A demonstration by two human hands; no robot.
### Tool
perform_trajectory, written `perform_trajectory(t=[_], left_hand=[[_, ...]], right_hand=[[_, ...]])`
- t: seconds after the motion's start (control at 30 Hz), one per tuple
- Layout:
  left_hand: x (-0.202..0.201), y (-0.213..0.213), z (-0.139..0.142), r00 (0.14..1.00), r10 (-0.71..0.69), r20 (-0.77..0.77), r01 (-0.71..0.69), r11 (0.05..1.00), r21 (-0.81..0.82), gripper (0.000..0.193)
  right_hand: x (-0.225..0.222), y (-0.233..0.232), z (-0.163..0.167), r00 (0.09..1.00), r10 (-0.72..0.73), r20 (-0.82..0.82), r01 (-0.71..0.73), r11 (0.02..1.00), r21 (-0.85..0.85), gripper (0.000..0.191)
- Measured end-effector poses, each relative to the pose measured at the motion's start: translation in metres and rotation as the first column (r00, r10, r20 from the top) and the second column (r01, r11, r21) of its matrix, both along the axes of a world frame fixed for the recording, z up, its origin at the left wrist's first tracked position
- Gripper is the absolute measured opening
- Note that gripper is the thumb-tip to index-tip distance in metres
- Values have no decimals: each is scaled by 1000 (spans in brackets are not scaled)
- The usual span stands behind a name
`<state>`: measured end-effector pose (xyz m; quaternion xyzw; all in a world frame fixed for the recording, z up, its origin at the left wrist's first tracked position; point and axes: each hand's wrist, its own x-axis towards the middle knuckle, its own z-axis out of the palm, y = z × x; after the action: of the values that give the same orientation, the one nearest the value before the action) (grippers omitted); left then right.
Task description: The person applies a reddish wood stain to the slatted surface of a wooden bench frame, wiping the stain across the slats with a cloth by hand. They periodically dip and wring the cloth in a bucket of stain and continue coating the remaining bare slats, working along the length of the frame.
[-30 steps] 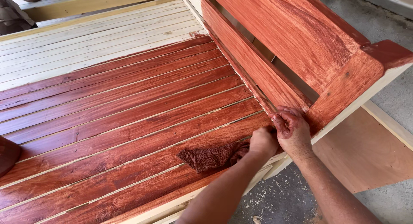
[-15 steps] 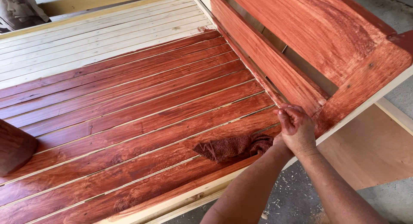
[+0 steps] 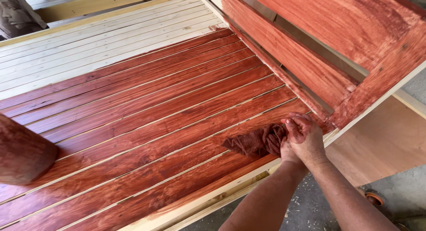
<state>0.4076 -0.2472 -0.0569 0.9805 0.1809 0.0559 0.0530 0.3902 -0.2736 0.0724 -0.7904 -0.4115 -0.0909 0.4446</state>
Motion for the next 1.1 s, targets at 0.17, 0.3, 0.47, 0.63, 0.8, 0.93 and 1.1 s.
perform_trajectory(t=[0.17,0.3,0.47,0.63,0.8,0.93,1.1], left_hand=[[-104,25,40,988,75,133,-32,953,-301,63],[-179,42,61,967,103,235,-27,951,-308,66],[-273,65,62,950,194,246,-96,927,-362,38],[-373,99,48,953,248,172,-176,920,-351,36],[-487,141,29,941,293,167,-247,936,-251,45],[-583,165,38,927,340,160,-311,933,-183,43],[-623,170,66,874,481,74,-462,868,-185,32]], right_hand=[[-54,20,-5,998,36,55,-34,999,-26,26],[-102,39,-6,997,43,69,-41,999,-34,24],[-158,57,-6,991,115,65,-113,993,-29,23],[-214,79,-10,985,166,50,-166,986,-8,24],[-257,100,-13,974,223,-29,-224,974,-38,26],[-283,111,-17,958,274,-80,-279,959,-58,27],[-295,117,-23,940,312,-139,-326,940,-96,27]])
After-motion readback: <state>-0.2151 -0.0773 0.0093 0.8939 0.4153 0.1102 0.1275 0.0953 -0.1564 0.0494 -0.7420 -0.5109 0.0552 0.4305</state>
